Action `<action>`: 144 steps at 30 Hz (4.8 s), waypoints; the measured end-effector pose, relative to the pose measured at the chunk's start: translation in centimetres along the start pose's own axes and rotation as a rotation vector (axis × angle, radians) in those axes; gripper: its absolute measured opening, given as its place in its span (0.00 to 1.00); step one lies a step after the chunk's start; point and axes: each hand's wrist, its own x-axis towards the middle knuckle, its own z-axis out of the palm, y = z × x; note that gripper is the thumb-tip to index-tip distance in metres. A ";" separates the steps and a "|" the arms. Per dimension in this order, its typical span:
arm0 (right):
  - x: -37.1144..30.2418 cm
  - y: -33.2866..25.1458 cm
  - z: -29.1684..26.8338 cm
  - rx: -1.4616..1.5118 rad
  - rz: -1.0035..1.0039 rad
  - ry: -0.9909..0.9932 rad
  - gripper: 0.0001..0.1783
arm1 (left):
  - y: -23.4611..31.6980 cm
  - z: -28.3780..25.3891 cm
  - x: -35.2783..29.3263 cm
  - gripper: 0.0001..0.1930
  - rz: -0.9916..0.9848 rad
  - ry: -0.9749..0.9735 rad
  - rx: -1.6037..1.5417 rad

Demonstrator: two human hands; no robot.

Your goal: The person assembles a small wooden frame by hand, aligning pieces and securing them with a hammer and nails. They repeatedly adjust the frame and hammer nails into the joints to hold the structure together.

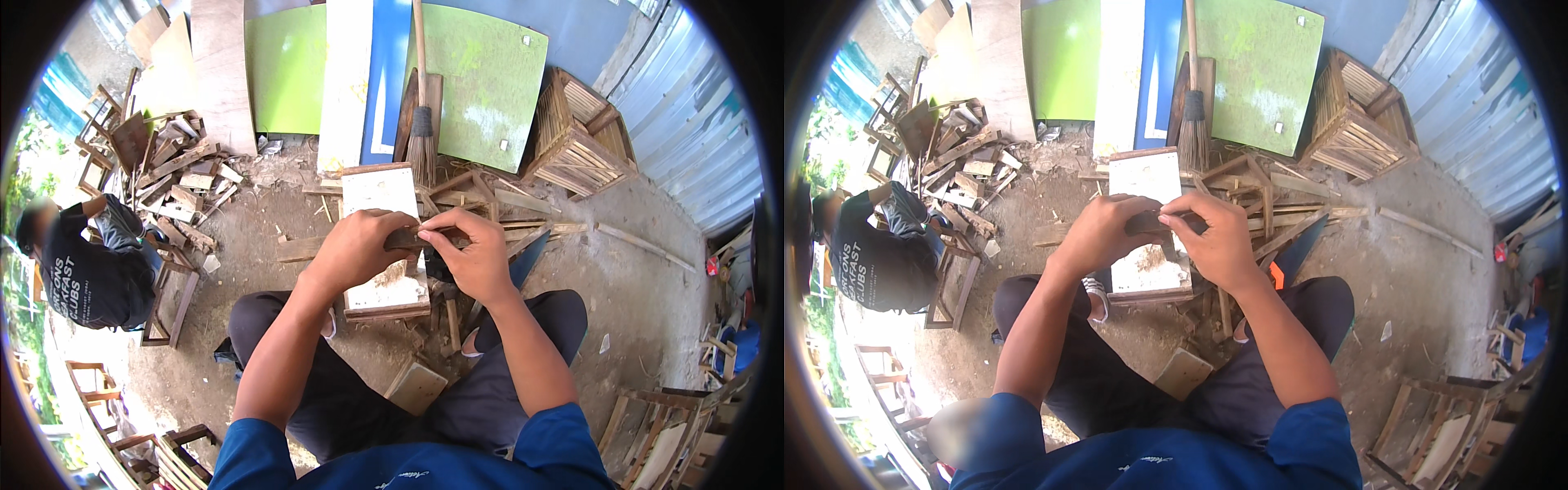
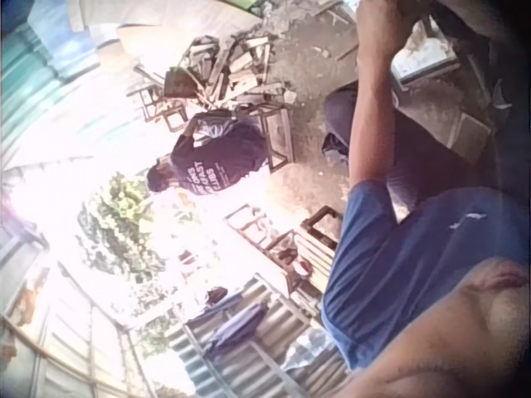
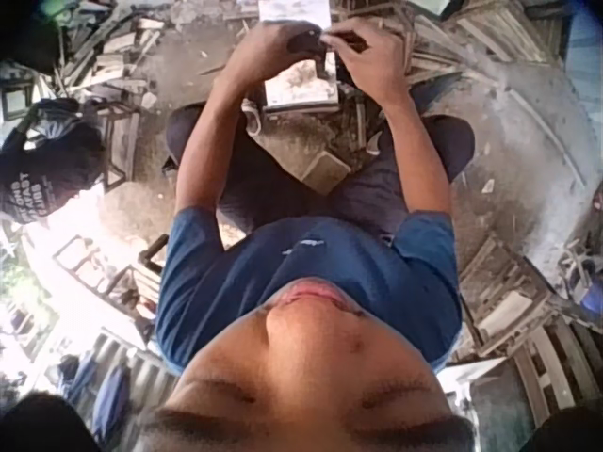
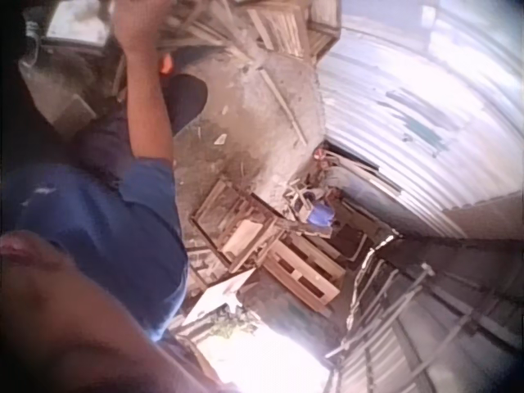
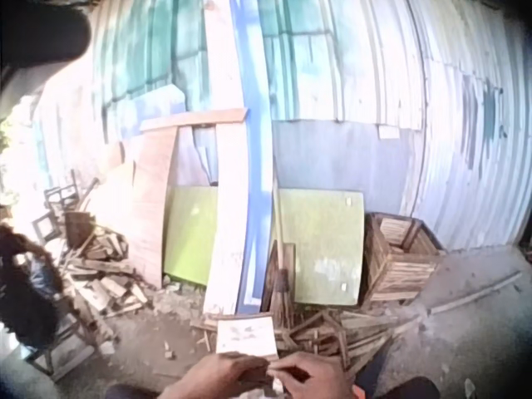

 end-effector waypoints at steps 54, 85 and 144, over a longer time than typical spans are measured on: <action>1.5 0.7 -0.6 -0.351 -0.361 -0.041 0.11 | 0.4 -0.5 1.7 0.12 -0.011 0.046 -0.028; 0.5 1.3 -1.1 -0.172 -0.245 0.158 0.09 | 0.4 1.1 1.4 0.08 -0.059 0.158 -0.041; -3.6 -8.1 -8.0 -0.200 0.228 -0.201 0.30 | 0.3 1.7 0.6 0.08 0.176 0.249 0.074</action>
